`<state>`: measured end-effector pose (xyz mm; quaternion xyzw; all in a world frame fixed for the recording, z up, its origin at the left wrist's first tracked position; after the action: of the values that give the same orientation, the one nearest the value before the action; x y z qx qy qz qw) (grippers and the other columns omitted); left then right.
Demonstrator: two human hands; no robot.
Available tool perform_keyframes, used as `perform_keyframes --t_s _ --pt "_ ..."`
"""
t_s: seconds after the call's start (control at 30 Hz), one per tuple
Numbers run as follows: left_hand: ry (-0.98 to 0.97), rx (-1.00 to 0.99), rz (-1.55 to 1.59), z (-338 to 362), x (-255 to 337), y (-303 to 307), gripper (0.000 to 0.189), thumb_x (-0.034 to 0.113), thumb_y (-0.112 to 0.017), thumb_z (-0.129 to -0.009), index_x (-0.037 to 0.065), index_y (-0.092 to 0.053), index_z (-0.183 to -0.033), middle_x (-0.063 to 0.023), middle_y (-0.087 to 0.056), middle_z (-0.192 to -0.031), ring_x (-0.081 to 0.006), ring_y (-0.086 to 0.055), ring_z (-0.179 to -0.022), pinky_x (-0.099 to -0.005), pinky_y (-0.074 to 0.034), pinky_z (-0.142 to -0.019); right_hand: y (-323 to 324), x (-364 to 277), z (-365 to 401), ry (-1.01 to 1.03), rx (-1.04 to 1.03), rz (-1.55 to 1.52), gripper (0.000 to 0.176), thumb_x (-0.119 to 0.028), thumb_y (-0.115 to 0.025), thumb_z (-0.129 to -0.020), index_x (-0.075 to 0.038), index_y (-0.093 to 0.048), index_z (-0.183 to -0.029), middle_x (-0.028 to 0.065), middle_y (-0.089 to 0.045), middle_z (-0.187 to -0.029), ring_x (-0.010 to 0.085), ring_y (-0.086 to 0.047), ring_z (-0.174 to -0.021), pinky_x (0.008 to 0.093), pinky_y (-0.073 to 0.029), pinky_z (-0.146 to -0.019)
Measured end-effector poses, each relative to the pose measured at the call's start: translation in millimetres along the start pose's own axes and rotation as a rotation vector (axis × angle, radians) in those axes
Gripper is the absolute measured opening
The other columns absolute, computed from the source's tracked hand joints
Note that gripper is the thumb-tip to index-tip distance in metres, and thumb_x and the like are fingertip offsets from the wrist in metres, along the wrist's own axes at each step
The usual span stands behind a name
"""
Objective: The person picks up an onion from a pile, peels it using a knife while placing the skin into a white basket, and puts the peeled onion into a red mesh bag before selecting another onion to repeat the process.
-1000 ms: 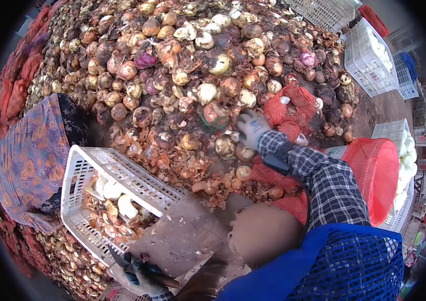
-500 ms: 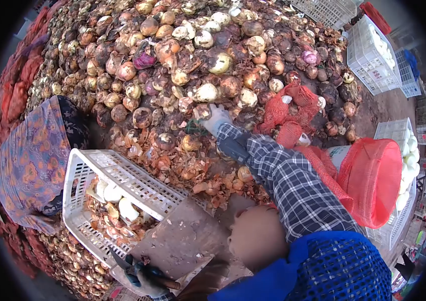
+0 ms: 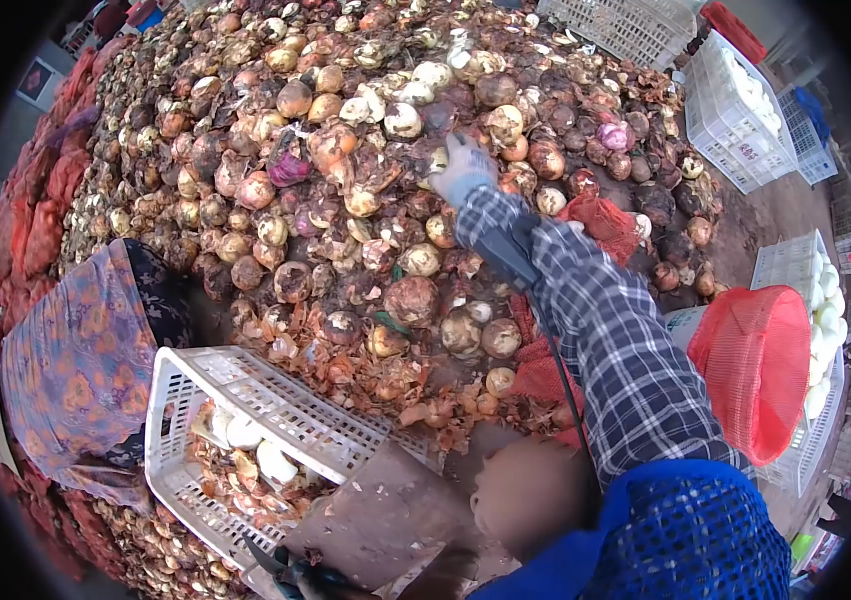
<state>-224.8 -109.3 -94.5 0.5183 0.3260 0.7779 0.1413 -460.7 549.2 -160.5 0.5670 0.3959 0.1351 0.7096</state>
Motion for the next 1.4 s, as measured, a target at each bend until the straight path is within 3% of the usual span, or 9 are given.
perform_keyframes --t_s 0.23,0.37,0.43,0.5,0.8,0.9,1.03,1.2,1.4 --pt "0.027 0.011 0.227 9 56 -13 0.055 0.016 -0.053 -0.096 0.005 -0.029 -0.144 -0.0001 -0.046 -0.062 -0.0065 -0.041 -0.049 -0.0198 -0.037 -0.043 -21 -18 14 0.081 -0.185 -0.118 0.075 -0.033 -0.073 -0.072 -0.011 -0.043 -0.137 0.0141 -0.042 -0.14 0.0333 -0.04 -0.128 0.0427 -0.03 -0.111" --pt "0.14 0.004 0.259 5 10 -7 0.056 0.017 -0.05 -0.096 0.009 -0.025 -0.146 0.0024 -0.041 -0.054 -0.0067 -0.037 -0.04 -0.0176 -0.031 -0.037 -16 -33 87 0.747 -0.251 0.06 0.054 -0.025 -0.067 -0.076 -0.013 -0.054 -0.127 0.0139 -0.048 -0.133 0.0305 -0.045 -0.124 0.0418 -0.036 -0.106" --pt "0.172 -0.011 0.284 7 12 -9 0.059 0.018 -0.049 -0.097 0.011 -0.021 -0.148 0.0029 -0.04 -0.053 -0.0068 -0.036 -0.039 -0.0173 -0.03 -0.036 -9 -1 87 0.557 -0.12 -0.227 0.055 -0.024 -0.067 -0.077 -0.011 -0.054 -0.128 0.0159 -0.049 -0.132 0.0321 -0.047 -0.122 0.0401 -0.038 -0.104" --pt "0.161 -0.032 0.316 11 51 -19 0.062 0.019 -0.05 -0.096 0.014 -0.017 -0.149 0.0026 -0.04 -0.053 -0.007 -0.036 -0.038 -0.0177 -0.031 -0.036 -11 33 75 0.254 -0.042 -0.081 0.053 -0.024 -0.067 -0.076 -0.009 -0.055 -0.125 0.017 -0.05 -0.13 0.0331 -0.049 -0.119 0.0392 -0.039 -0.103" --pt "0.051 -0.036 0.314 10 68 -22 0.07 0.02 -0.053 -0.094 0.019 -0.012 -0.15 -0.0007 -0.044 -0.053 -0.0101 -0.037 -0.036 -0.0205 -0.034 -0.034 -36 -30 85 0.466 -0.447 0.424 0.081 -0.046 -0.071 -0.071 -0.008 -0.042 -0.136 0.0141 -0.052 -0.129 0.0318 -0.043 -0.124 0.048 -0.03 -0.104" --pt "0.274 -0.041 0.401 -8 -47 3 0.068 0.019 -0.052 -0.094 0.02 -0.012 -0.15 -0.0018 -0.044 -0.053 -0.011 -0.038 -0.035 -0.0204 -0.035 -0.032 -57 -49 94 0.518 -0.684 0.609 0.083 -0.044 -0.07 -0.073 0.0 -0.039 -0.136 0.0196 -0.051 -0.128 0.0346 -0.047 -0.119 0.0508 -0.031 -0.102" --pt "0.15 -0.029 0.343 -9 -17 -5 0.062 0.018 -0.046 -0.097 0.021 -0.012 -0.149 -0.003 -0.043 -0.052 -0.0114 -0.037 -0.033 -0.0216 -0.036 -0.03 -116 -38 113 0.699 -0.725 0.942 0.084 -0.027 -0.069 -0.074 0.006 -0.031 -0.141 0.0241 -0.049 -0.128 0.0393 -0.053 -0.107 0.0627 -0.039 -0.086" --pt "0.032 -0.088 0.288 -7 4 -6 0.053 0.013 -0.037 -0.1 0.017 -0.016 -0.149 -0.0031 -0.042 -0.057 -0.0092 -0.037 -0.037 -0.0198 -0.039 -0.036 -94 -30 135 0.74 -0.686 0.952 0.081 -0.031 -0.071 -0.072 0.006 -0.037 -0.136 0.0194 -0.053 -0.118 0.0369 -0.054 -0.102 0.0569 -0.043 -0.082" --pt "0.013 -0.052 0.301 4 41 -13 0.056 0.018 -0.044 -0.098 0.012 -0.02 -0.148 -0.0039 -0.049 -0.066 -0.0089 -0.041 -0.042 -0.0208 -0.042 -0.043 -42 47 125 0.23 -0.413 0.308 0.078 -0.033 -0.076 -0.06 -0.005 -0.049 -0.127 0.0201 -0.057 -0.112 0.0351 -0.056 -0.102 0.0413 -0.047 -0.087"
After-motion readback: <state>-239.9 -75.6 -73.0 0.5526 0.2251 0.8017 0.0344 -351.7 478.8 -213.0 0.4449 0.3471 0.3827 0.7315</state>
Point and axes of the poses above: each hand's wrist, its own z-axis away from the middle knuckle, its own y-axis out of the back of the hand, x = y × z, the point moved 7 cm from there along -z, towards the middle knuckle
